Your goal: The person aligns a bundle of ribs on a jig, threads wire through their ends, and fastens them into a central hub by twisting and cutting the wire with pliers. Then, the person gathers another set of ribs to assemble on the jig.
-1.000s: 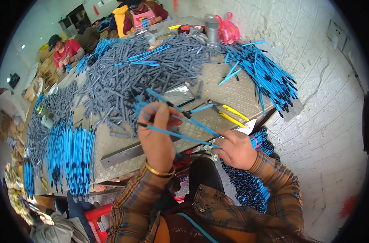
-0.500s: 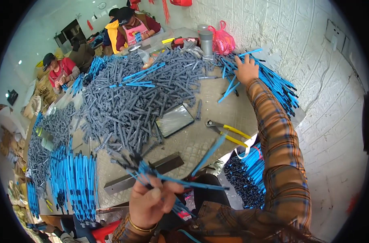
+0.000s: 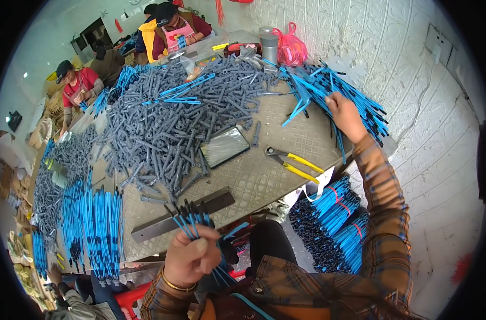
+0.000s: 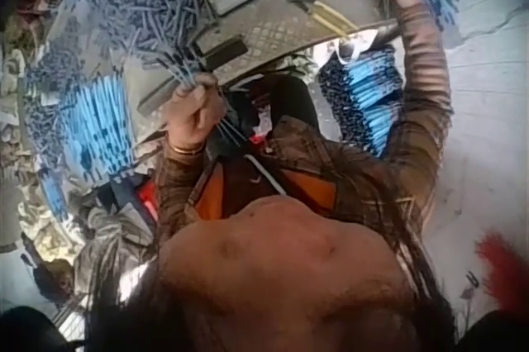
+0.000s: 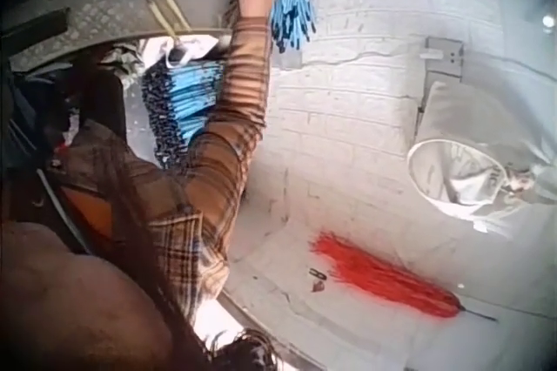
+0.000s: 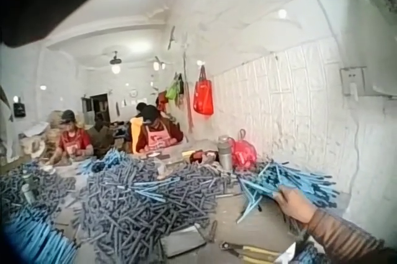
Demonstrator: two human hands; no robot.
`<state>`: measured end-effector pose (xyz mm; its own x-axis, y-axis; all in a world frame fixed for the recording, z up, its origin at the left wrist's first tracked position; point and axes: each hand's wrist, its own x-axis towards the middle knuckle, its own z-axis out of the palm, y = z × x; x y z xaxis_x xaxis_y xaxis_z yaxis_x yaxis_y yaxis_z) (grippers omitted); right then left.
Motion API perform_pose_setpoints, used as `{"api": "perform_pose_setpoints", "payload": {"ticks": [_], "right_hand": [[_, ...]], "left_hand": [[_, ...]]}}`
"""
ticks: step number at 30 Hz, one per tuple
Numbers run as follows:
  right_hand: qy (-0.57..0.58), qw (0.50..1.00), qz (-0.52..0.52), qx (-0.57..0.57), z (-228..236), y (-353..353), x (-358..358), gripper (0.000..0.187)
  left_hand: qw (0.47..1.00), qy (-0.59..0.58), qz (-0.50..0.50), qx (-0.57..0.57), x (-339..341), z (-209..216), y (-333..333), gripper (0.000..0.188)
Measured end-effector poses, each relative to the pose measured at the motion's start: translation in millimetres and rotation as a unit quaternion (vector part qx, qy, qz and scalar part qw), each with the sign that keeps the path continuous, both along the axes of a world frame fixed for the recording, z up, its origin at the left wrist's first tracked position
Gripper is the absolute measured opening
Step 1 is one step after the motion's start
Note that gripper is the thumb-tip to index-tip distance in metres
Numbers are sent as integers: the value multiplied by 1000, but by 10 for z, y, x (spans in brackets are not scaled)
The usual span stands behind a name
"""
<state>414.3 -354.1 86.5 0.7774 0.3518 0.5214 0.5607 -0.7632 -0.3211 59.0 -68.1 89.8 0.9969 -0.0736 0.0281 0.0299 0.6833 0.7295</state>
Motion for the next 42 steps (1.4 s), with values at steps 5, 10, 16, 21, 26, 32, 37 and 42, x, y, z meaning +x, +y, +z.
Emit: {"api": "perform_pose_setpoints", "payload": {"ticks": [5, 10, 16, 21, 26, 32, 37, 42], "right_hand": [[367, 869, 50, 329, -111, 11, -486, 25], [480, 772, 88, 407, 42, 47, -1025, 28], [592, 600, 290, 453, -193, -27, -1815, 27], [672, 556, 306, 380, -389, 194, -2414, 28], [711, 486, 322, 393, -531, 221, -2487, 29], [699, 520, 342, 351, -536, 243, -2545, 22], [595, 536, 340, 493, -563, 245, -2546, 26], [542, 531, 318, 568, -597, 373, -2631, 21]], "left_hand": [[998, -2, -2, -60, 61, 36, -179, 27], [987, 64, 143, -32, -9, 224, -301, 30], [964, 1, 265, -24, 167, 41, -48, 28], [980, -108, 152, -70, 211, -78, 4, 25], [961, -122, 246, 40, 229, -15, -123, 20], [936, -110, 326, 81, 208, 10, -161, 17], [928, -31, 325, 180, 124, 25, -158, 19], [911, -66, 396, 96, 172, 1, -212, 16]]}}
